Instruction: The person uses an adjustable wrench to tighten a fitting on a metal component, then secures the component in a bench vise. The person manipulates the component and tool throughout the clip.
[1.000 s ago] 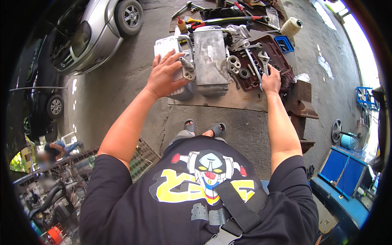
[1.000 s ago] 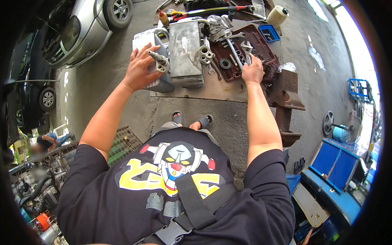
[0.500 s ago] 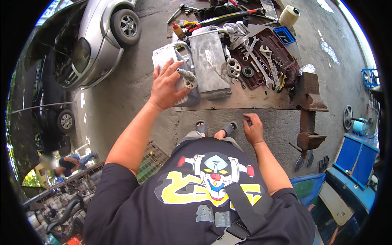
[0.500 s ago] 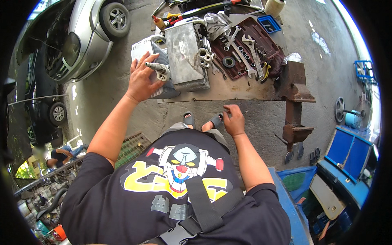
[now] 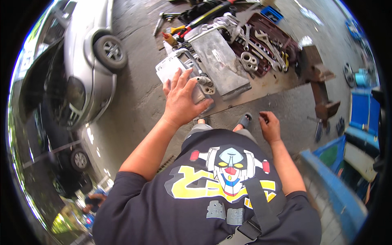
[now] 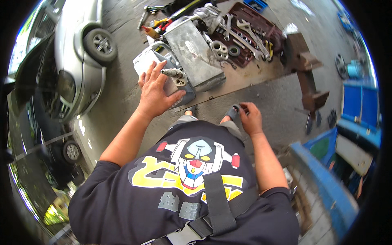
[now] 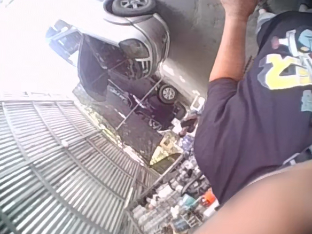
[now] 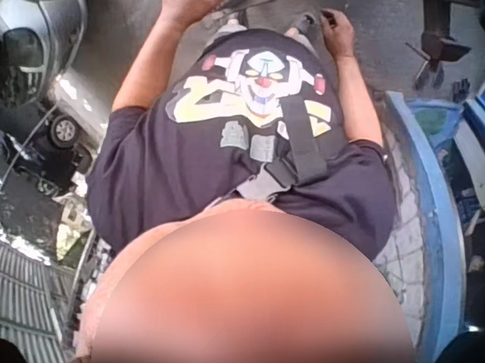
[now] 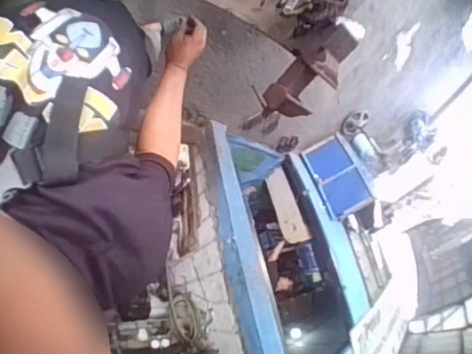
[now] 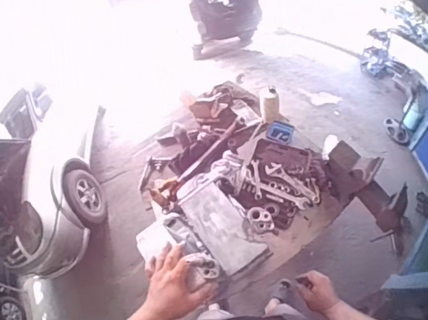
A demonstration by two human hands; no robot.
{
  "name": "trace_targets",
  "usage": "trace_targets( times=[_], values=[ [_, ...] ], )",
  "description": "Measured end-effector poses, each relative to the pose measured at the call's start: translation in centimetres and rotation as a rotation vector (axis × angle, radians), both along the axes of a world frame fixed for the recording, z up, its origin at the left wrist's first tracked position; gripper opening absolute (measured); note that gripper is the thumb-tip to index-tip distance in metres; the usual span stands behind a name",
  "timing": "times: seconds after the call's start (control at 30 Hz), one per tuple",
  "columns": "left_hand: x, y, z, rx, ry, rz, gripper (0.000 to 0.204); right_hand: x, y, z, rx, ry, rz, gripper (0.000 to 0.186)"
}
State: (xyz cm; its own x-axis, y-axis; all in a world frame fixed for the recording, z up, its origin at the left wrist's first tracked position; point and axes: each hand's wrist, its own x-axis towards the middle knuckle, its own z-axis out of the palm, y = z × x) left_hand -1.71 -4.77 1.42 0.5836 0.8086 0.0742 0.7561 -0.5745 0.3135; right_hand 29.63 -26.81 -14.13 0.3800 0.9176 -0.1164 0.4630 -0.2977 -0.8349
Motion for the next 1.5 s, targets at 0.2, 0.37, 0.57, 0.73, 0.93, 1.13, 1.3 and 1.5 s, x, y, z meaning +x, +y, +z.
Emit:
trace_targets(
  times=[0.2, 0.37, 0.57, 0.73, 0.93, 1.13, 1.3, 1.5],
  values=[
    [-1.8, 7.6, 2.2, -0.015, -0.099, -0.384, 0.061, -9.6, 2.5, 7.3, 0.005, 0.046, -0.273, 0.018],
    [-0.2, 12.9, 1.4, -0.156, -0.212, -0.754, 0.046, -17.3, 6.3, 12.4, 0.15, 0.004, -0.296, 0.043],
    [1.7, 12.8, 0.8, -0.278, -0.087, -0.866, 0.042, -20.8, 10.1, 14.4, 0.181, 0.051, -0.381, 0.07],
    [1.6, 12.7, 0.4, -0.233, -0.135, -0.896, 0.039, -21.9, 10.7, 13.8, 0.316, 0.093, -0.357, 0.054],
    [1.7, 13.7, 0.2, -0.33, -0.129, -0.935, 0.035, -23.2, 12.1, 13.4, 0.334, 0.188, -0.515, 0.047],
    [2.5, 15.8, 0.7, -0.453, -0.066, -1.071, 0.032, -24.7, 14.9, 13.4, 0.368, 0.14, -0.78, 0.039],
    [2.7, 16.2, 0.7, -0.494, -0.109, -1.117, 0.032, -26.5, 16.3, 12.9, 0.428, 0.136, -0.951, 0.037],
    [3.4, 16.7, 1.1, -0.547, -0.079, -1.116, 0.037, -27.3, 16.5, 12.7, 0.411, 0.118, -0.999, 0.037]
  ],
)
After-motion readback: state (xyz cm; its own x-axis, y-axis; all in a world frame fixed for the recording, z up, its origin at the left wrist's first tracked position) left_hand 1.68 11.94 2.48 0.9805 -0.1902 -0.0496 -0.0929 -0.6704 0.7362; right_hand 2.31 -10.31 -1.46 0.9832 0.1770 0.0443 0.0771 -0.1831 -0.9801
